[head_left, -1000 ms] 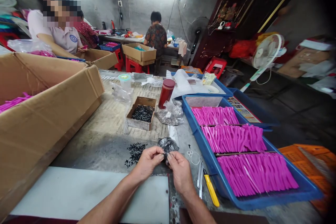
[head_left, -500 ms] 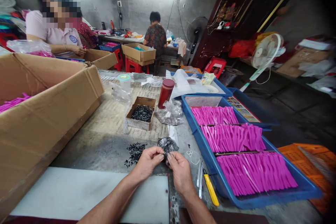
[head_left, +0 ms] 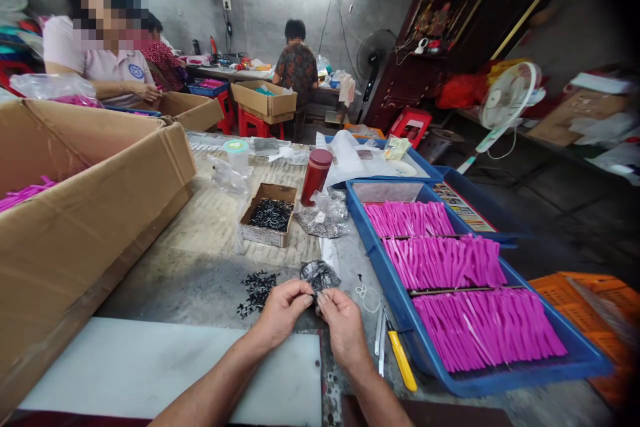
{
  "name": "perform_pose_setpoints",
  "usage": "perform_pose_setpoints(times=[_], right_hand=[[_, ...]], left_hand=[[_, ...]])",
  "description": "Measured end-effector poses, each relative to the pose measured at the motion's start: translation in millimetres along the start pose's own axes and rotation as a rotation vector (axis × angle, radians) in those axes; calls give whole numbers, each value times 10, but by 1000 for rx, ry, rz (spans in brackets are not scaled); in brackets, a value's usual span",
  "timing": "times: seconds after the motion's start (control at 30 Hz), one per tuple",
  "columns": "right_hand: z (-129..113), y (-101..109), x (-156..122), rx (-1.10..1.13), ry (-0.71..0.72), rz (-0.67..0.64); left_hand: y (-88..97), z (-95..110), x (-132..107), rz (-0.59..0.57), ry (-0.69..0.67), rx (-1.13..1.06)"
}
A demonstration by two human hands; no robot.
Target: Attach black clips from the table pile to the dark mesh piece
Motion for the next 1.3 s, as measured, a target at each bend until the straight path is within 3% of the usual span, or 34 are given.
perform_pose_setpoints(times=[0.13, 1.3], right_hand=[[-1, -3, -3, -15, -16, -5], [29, -26, 13, -82, 6, -28]], left_hand=[[0, 9, -4, 0, -45, 57], [-10, -40, 11, -1, -1, 68]])
Point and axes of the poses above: each hand's wrist, its own x-axis towards the middle knuckle, its own y-axis out of the back of the hand, z = x × y, the point moved 10 cm from there along x, towards the middle knuckle, and after that the axes turned 11 degrees about z, right-handed, at the moved point
